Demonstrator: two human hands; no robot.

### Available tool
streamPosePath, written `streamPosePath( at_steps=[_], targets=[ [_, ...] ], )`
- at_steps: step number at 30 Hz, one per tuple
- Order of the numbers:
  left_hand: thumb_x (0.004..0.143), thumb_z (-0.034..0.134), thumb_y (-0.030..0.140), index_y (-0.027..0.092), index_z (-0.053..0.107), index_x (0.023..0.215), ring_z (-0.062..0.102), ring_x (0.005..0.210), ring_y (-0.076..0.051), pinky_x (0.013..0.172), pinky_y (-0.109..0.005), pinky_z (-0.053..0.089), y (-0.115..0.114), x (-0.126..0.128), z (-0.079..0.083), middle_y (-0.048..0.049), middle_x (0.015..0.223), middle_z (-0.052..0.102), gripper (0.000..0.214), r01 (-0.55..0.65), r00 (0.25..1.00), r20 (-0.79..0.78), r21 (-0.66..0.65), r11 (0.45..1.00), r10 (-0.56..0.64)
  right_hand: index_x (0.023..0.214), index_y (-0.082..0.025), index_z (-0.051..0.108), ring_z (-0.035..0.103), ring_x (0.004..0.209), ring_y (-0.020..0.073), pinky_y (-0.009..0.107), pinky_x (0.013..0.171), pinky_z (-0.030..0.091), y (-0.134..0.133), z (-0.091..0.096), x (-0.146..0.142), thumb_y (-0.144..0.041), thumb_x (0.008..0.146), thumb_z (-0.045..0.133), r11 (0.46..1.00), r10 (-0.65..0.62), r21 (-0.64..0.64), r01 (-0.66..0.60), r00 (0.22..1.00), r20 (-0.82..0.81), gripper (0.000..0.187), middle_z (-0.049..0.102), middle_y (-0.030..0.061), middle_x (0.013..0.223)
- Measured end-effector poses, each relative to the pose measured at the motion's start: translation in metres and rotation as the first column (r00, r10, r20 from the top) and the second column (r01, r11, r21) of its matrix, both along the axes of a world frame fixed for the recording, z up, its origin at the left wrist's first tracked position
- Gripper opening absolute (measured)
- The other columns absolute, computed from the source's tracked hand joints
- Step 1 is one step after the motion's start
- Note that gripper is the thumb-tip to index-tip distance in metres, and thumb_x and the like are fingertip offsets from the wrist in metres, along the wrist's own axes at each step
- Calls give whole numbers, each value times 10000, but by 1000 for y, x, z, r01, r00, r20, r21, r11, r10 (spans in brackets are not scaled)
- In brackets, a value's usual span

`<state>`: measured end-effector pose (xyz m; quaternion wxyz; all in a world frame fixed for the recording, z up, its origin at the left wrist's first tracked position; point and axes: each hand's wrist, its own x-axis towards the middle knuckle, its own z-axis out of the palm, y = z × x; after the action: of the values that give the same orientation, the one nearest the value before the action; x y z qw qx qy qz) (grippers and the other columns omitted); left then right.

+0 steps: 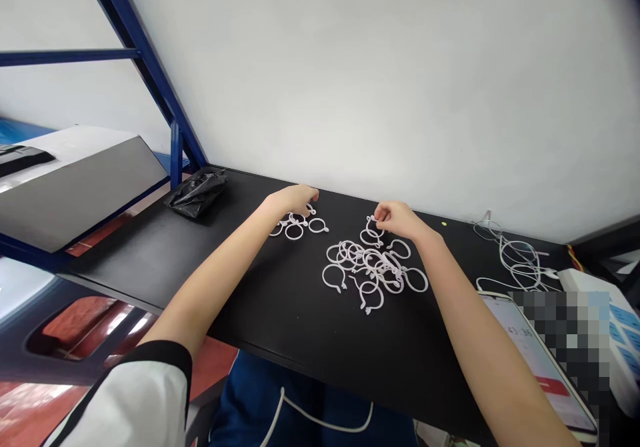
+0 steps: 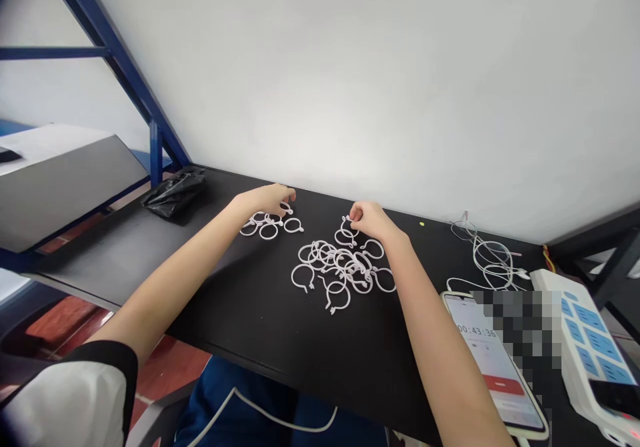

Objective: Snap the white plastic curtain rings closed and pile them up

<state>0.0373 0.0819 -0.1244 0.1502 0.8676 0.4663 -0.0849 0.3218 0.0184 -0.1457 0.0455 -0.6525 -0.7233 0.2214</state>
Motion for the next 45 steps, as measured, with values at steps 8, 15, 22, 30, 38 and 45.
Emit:
streamPosePath(
  at_steps=[8, 15, 22, 30, 38, 45],
  targets=[
    [937, 570, 367, 155, 553, 1232, 610, 1050, -201, 893, -413, 548, -2, 1, 4, -95, 1222, 589, 364, -16, 1000, -14, 3, 1000, 16, 1205, -171, 585, 626, 1018, 213, 420, 854, 548, 0, 4, 4, -347, 936, 581, 1000, -15, 0, 15, 997, -71, 322, 607, 95, 1215],
    [930, 569, 373, 150, 548, 1223, 610, 1025, -201, 891, -409, 532, -12, 6, 13, -90, 1182, 603, 369, 38, 993, 103, 134, 990, -52, 1091, -143, 617, 643, 873, 168, 360, 763, 558, -9, 25, 0, -343, 929, 595, 994, 7, 107, 15, 978, -207, 258, 650, 64, 1050],
    [906, 538, 401, 176, 554, 1145, 614, 948, -187, 793, -287, 462, -37, 19, 33, -63, 1091, 645, 329, 137, 945, 256, 258, 956, -204, 686, -176, 553, 527, 527, 120, 279, 536, 395, -27, 49, -21, -329, 719, 738, 972, 69, 234, 33, 908, -413, 242, 576, -18, 572],
    [865, 607, 466, 160, 541, 1204, 613, 931, -190, 724, -261, 419, -58, 32, 42, -80, 1137, 626, 461, 204, 911, 281, 330, 922, -302, 785, -197, 535, 591, 558, 140, 298, 559, 446, -33, 54, -36, -344, 654, 787, 973, 112, 230, 28, 813, -571, 320, 582, -20, 654],
    [854, 619, 496, 151, 562, 1171, 605, 828, -186, 653, -260, 371, -55, 30, 38, -83, 1068, 632, 472, 222, 908, 260, 368, 903, -330, 1032, -199, 608, 635, 626, 161, 306, 594, 534, -40, 58, -45, -334, 683, 799, 982, 145, 189, -21, 724, -674, 420, 596, -12, 681],
    [841, 582, 626, 166, 522, 1160, 587, 795, -173, 652, -265, 400, -80, 31, 60, -66, 1033, 624, 563, 239, 854, 346, 406, 882, -390, 962, -178, 657, 655, 629, 148, 307, 624, 562, -67, 91, -56, -331, 659, 827, 962, 221, 269, -34, 672, -707, 379, 696, 33, 787]
  ],
)
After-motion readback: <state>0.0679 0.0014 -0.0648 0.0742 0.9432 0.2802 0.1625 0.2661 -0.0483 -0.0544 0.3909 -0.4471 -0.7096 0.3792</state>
